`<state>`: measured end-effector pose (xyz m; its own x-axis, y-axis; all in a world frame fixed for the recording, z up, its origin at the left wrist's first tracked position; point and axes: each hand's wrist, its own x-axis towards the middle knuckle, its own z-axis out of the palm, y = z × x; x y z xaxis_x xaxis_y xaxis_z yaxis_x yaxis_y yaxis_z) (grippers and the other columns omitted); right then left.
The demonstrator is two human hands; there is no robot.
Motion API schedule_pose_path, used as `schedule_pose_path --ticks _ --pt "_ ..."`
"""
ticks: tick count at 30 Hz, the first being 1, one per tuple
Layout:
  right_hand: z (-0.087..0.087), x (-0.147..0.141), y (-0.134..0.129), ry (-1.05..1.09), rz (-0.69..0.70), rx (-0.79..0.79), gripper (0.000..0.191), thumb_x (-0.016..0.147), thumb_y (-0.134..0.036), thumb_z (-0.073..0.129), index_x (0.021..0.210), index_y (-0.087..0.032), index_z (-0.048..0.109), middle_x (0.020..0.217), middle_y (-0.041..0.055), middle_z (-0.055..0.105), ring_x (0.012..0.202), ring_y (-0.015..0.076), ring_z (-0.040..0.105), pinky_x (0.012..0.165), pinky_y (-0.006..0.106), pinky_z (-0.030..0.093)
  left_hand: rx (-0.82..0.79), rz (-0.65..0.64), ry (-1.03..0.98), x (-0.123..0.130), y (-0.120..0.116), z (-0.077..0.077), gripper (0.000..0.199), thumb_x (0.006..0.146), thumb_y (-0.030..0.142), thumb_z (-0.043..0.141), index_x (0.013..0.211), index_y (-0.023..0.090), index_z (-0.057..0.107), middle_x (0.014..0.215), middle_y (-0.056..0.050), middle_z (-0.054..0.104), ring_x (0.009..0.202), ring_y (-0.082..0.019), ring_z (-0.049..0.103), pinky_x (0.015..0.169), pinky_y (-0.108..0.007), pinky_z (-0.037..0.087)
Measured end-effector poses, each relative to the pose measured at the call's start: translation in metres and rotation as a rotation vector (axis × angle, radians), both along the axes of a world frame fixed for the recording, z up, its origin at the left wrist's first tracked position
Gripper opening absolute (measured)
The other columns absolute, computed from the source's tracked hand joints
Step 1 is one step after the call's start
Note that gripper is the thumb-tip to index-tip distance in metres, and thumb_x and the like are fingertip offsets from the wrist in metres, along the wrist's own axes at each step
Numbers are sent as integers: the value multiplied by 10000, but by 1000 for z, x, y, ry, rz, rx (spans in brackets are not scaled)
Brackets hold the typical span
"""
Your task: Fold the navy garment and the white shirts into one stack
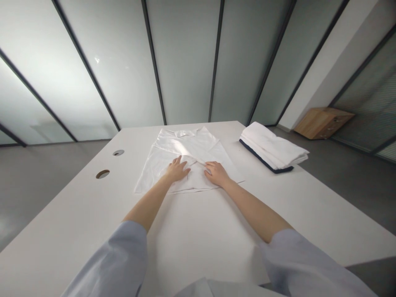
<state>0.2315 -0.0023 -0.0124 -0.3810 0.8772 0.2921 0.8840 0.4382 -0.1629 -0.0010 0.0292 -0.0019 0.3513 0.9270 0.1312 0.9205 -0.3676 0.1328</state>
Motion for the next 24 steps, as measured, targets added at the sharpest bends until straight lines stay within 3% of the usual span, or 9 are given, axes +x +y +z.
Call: schedule_pose_path --ticks 4,7,16,21,24 --pt "1 2 0 51 -8 70 359 885 -261 467 1168 -144 655 1267 100 614 1145 225 531 999 348 369 3 -37 53 19 18 1 550 896 547 414 1348 245 498 1560 -115 230 1417 -334 211 1070 -496 300" --pt "2 3 0 59 2 99 352 881 -246 467 1147 -134 668 1226 101 639 1113 219 547 993 335 372 2 -10 103 25 33 4 568 906 545 384 1324 184 516 1552 -142 242 1409 -335 225 1067 -487 300" --pt "3 0 0 49 26 85 295 883 -231 462 1042 -173 705 1161 82 670 1084 216 557 971 336 364 77 20 178 -18 57 18 462 912 492 380 1115 165 636 1244 -139 601 1241 -291 438 1035 -427 310" --pt "7 -3 -4 53 38 56 257 888 -233 458 943 -179 703 1015 80 700 1031 214 568 940 327 371 -10 26 108 -27 50 13 430 911 481 379 1084 200 653 1198 -107 642 1213 -272 491 1040 -417 315" --pt "6 -2 -5 62 -25 49 298 882 -265 479 1106 -161 646 1140 100 659 1107 223 540 966 331 363 27 87 -1 -27 45 3 457 924 469 360 1257 225 555 1370 -97 532 1276 -255 456 1045 -394 327"
